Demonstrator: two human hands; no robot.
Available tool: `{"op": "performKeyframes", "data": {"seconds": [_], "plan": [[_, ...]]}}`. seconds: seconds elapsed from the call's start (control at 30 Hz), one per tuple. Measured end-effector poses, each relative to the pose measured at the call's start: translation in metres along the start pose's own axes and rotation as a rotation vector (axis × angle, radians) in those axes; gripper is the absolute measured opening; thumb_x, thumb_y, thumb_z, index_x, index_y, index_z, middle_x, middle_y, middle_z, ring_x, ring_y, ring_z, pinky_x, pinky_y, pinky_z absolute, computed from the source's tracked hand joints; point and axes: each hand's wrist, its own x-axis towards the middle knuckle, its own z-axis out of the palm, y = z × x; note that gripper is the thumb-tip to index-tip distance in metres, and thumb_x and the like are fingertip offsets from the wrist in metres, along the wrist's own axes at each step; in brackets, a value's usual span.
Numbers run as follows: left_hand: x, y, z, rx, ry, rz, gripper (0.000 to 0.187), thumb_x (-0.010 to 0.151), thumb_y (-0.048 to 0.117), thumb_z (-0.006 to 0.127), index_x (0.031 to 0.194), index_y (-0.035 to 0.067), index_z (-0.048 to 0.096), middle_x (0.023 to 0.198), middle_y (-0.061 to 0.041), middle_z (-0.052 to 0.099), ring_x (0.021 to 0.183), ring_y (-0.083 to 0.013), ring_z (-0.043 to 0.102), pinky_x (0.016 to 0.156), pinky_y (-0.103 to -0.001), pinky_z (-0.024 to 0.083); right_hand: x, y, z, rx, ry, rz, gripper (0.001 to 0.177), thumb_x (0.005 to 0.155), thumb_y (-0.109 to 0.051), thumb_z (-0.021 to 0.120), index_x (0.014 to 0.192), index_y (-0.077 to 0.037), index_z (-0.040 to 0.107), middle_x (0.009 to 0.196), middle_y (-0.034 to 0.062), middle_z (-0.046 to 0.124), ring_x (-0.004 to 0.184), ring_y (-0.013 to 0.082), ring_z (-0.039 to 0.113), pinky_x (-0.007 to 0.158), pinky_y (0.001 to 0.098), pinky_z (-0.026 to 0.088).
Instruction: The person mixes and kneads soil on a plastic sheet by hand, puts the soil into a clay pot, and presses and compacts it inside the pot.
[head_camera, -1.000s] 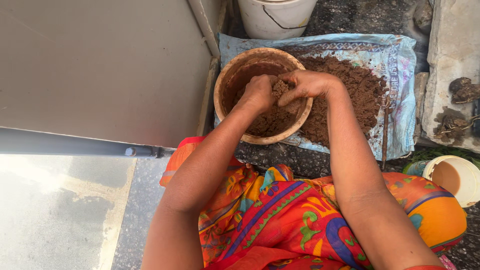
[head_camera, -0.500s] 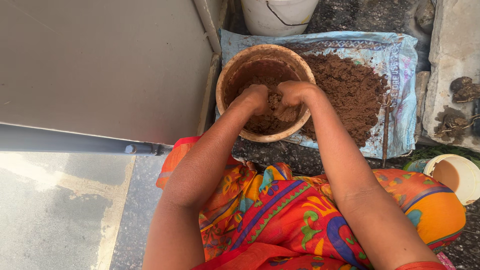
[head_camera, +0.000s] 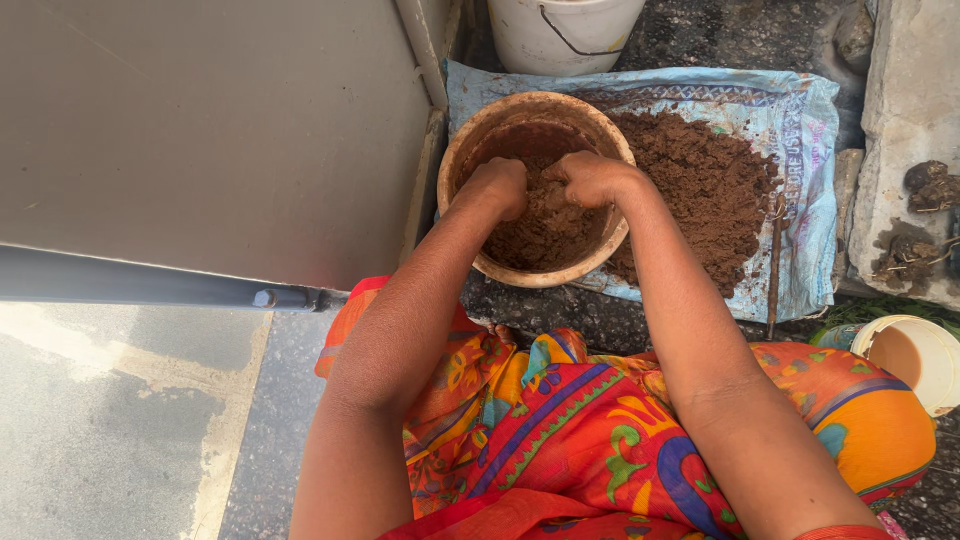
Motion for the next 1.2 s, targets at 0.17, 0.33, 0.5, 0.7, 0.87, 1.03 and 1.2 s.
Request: {"op": "performKeyframes", "data": {"seconds": [0.17,0.33,0.5,0.7,0.87,1.03,1.2], "plan": [[-0.023,0.003,-0.013,0.102,0.003,-0.013,0.032,0.09,0.018,0.077,0.12,0.007,0.074,0.119,-0.015,0.074,0.109,-0.0274,0.074,0.093,-0.042,0.062,-0.021,-0.018,-0.011,0.013,-0.05,0.05,0.079,0.078,-0.033,0.087,0.147,-0.01,0.057,0.138,0.0145,0.067,0.127,0.0274,0.065,0.115,0.0422,0.048],[-0.027,0.006,-0.013,0.163,-0.038,0.002,0.037,0.09,0.026,0.08,0.121,0.008,0.075,0.117,-0.015,0.074,0.107,-0.0271,0.074,0.093,-0.042,0.061,-0.02,-0.014,-0.006,0.078,-0.159,0.074,0.091,0.068,-0.027,0.091,0.15,-0.017,0.053,0.137,0.0101,0.07,0.124,0.0254,0.068,0.114,0.0422,0.05],[-0.008,0.006,-0.001,0.052,0.022,0.038,0.032,0.091,-0.001,0.07,0.122,0.003,0.072,0.124,-0.019,0.071,0.11,-0.0309,0.073,0.088,-0.04,0.066,-0.019,-0.003,-0.012,-0.059,-0.013,0.077,0.096,0.073,-0.02,0.09,0.156,-0.019,0.041,0.151,0.0077,0.053,0.135,0.0265,0.054,0.117,0.0443,0.043],[0.004,0.012,0.005,0.062,-0.096,0.06,0.034,0.09,-0.008,0.065,0.123,-0.001,0.071,0.13,-0.023,0.067,0.116,-0.0329,0.071,0.087,-0.042,0.066,-0.033,-0.013,-0.016,0.04,0.267,0.257,0.032,0.098,-0.002,0.065,0.129,-0.002,0.069,0.137,0.02,0.065,0.121,0.0301,0.067,0.105,0.0415,0.055],[-0.001,0.016,0.001,-0.044,0.037,0.073,0.033,0.087,-0.007,0.07,0.119,-0.003,0.07,0.133,-0.026,0.061,0.117,-0.0375,0.068,0.087,-0.041,0.065,-0.029,-0.009,-0.015,-0.087,0.297,0.312,0.02,0.096,0.009,0.061,0.112,0.005,0.073,0.119,0.0235,0.073,0.106,0.03,0.075,0.091,0.0374,0.064],[-0.01,0.022,0.0,-0.076,0.214,0.129,0.026,0.086,-0.004,0.071,0.112,0.0,0.073,0.127,-0.025,0.067,0.113,-0.036,0.07,0.091,-0.041,0.063,-0.022,0.002,-0.013,-0.048,0.335,0.242,0.026,0.089,0.014,0.062,0.111,0.005,0.071,0.12,0.024,0.07,0.109,0.0323,0.071,0.093,0.039,0.062],[-0.01,0.023,0.006,-0.154,0.36,0.184,0.023,0.091,-0.002,0.068,0.112,0.004,0.074,0.122,-0.022,0.071,0.113,-0.0331,0.072,0.094,-0.043,0.062,-0.029,-0.001,-0.012,-0.03,0.38,0.28,0.025,0.094,0.013,0.061,0.115,0.006,0.072,0.123,0.0261,0.069,0.11,0.0334,0.072,0.09,0.0388,0.064]]}}
